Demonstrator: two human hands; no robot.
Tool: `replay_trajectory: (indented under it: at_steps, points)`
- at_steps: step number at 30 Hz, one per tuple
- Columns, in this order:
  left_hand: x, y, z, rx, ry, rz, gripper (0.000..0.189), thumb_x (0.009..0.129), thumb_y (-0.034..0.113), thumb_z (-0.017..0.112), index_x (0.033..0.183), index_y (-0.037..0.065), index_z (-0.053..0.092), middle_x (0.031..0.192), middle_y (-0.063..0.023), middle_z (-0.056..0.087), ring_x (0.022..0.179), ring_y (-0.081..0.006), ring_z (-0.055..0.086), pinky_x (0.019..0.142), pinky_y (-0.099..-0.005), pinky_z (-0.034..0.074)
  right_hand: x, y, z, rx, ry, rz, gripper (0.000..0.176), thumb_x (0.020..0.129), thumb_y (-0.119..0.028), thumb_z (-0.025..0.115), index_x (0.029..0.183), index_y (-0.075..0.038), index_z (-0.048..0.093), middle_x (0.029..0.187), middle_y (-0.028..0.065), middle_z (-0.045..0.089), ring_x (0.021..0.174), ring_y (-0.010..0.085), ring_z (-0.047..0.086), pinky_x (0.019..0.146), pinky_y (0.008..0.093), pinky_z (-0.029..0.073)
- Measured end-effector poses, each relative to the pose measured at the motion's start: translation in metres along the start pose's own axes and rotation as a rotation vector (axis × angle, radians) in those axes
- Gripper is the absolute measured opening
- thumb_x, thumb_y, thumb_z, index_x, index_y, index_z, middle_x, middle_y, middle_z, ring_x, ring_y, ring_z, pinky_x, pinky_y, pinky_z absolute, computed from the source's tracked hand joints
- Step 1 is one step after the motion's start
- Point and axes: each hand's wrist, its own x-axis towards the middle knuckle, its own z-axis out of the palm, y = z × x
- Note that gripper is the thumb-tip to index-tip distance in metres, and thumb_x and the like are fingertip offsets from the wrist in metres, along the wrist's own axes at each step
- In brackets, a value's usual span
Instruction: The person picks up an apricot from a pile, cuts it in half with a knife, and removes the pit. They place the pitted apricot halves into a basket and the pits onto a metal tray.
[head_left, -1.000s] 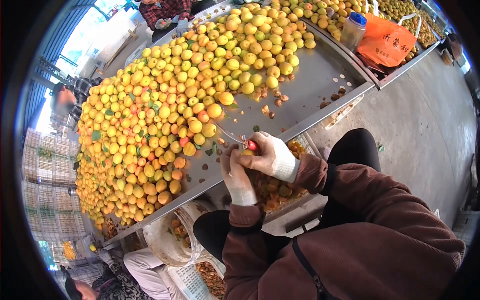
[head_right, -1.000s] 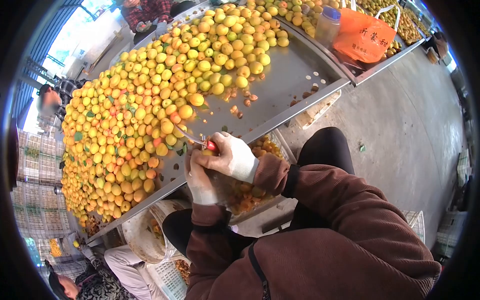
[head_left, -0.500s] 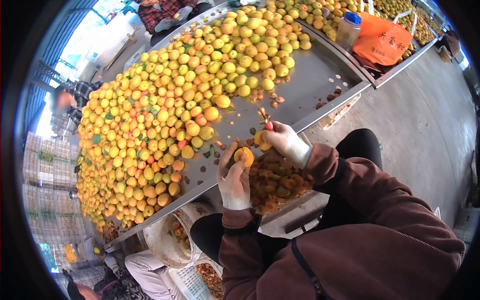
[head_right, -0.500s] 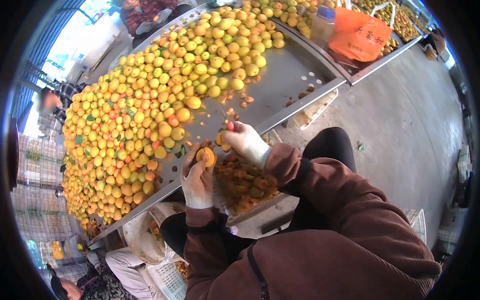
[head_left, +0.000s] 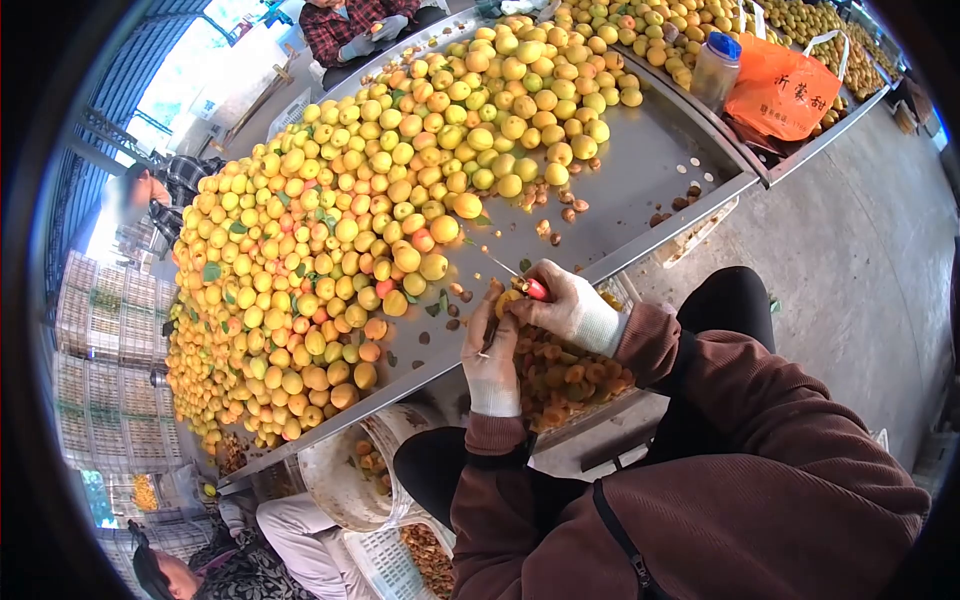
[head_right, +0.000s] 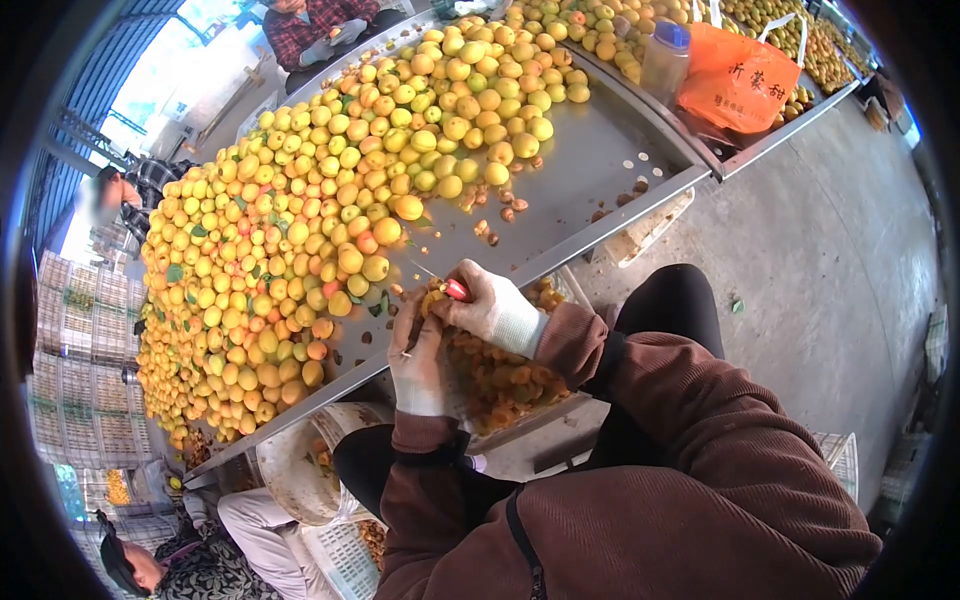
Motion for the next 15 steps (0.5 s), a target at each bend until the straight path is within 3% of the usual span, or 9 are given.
replay_trajectory:
  at_steps: [3, 5, 8, 10, 11, 13, 15]
  points:
    - [-0.004, 0.008, 0.001, 0.080, -0.032, 0.036, 0.040, 0.093, -0.004, 0.053, 0.133, -0.002, 0.053, 0.137, -0.0106, 0.052, 0.120, -0.0182, 0.053, 0.102, -0.0307, 0.043, -0.001, 0.005, 0.001, 0.216, -0.055, 0.013, 0.037, 0.088, -0.023, 0.070, 0.110, 0.001, 0.055, 0.096, 0.0066, 0.064, 0.087, 0.0105, 0.059, 0.076, 0.0281, 0.051]
    - [-0.008, 0.020, 0.006, 0.039, 0.004, -0.011, 0.040, 0.094, 0.009, 0.059, 0.132, -0.002, 0.054, 0.127, -0.0091, 0.056, 0.109, -0.0157, 0.057, 0.091, -0.0264, 0.046, -0.004, 0.001, 0.001, 0.358, -0.083, 0.033, 0.034, 0.089, -0.021, 0.069, 0.111, 0.001, 0.054, 0.097, 0.0061, 0.063, 0.086, 0.0113, 0.059, 0.076, 0.0283, 0.051]
    - [-0.009, 0.023, 0.003, -0.007, -0.033, -0.020, 0.042, 0.093, 0.009, 0.059, 0.134, -0.002, 0.053, 0.127, -0.0093, 0.056, 0.108, -0.0150, 0.057, 0.088, -0.0248, 0.047, -0.011, -0.008, 0.001, 0.645, -0.066, 0.042, 0.034, 0.090, -0.018, 0.065, 0.116, 0.000, 0.055, 0.098, 0.0056, 0.063, 0.081, 0.0156, 0.064, 0.067, 0.0297, 0.053]
    - [-0.009, 0.020, 0.002, -0.035, -0.023, -0.024, 0.043, 0.093, 0.008, 0.058, 0.134, -0.002, 0.052, 0.127, -0.0099, 0.056, 0.108, -0.0152, 0.057, 0.088, -0.0250, 0.047, -0.014, -0.021, -0.006, 0.712, -0.116, 0.279, 0.034, 0.092, -0.020, 0.062, 0.120, -0.001, 0.054, 0.089, 0.0036, 0.061, 0.066, 0.0112, 0.058, 0.054, 0.0249, 0.047]
    - [-0.008, 0.019, 0.001, -0.068, -0.012, -0.023, 0.044, 0.093, 0.008, 0.058, 0.135, -0.003, 0.051, 0.126, -0.0104, 0.057, 0.109, -0.0154, 0.057, 0.088, -0.0252, 0.047, -0.014, -0.017, -0.008, 0.715, -0.117, 0.279, 0.034, 0.092, -0.020, 0.062, 0.120, -0.001, 0.054, 0.089, 0.0036, 0.061, 0.066, 0.0112, 0.058, 0.054, 0.0249, 0.047]
    - [-0.008, 0.024, 0.005, -0.098, -0.016, -0.050, 0.044, 0.093, 0.008, 0.058, 0.135, -0.004, 0.050, 0.127, -0.0112, 0.057, 0.111, -0.0160, 0.056, 0.090, -0.0263, 0.046, -0.013, -0.008, -0.011, 1.010, -0.322, 0.399, 0.035, 0.092, -0.021, 0.061, 0.121, -0.003, 0.054, 0.081, 0.0030, 0.059, 0.053, 0.0081, 0.048, 0.045, 0.0210, 0.037]
    - [-0.008, 0.025, 0.003, -0.128, -0.025, -0.077, 0.045, 0.093, 0.008, 0.058, 0.135, -0.004, 0.050, 0.127, -0.0120, 0.057, 0.112, -0.0166, 0.055, 0.092, -0.0274, 0.046, -0.012, -0.006, -0.009, 1.024, -0.304, 0.417, 0.036, 0.092, -0.022, 0.061, 0.122, -0.003, 0.053, 0.079, 0.0033, 0.059, 0.049, 0.0076, 0.044, 0.042, 0.0211, 0.033]
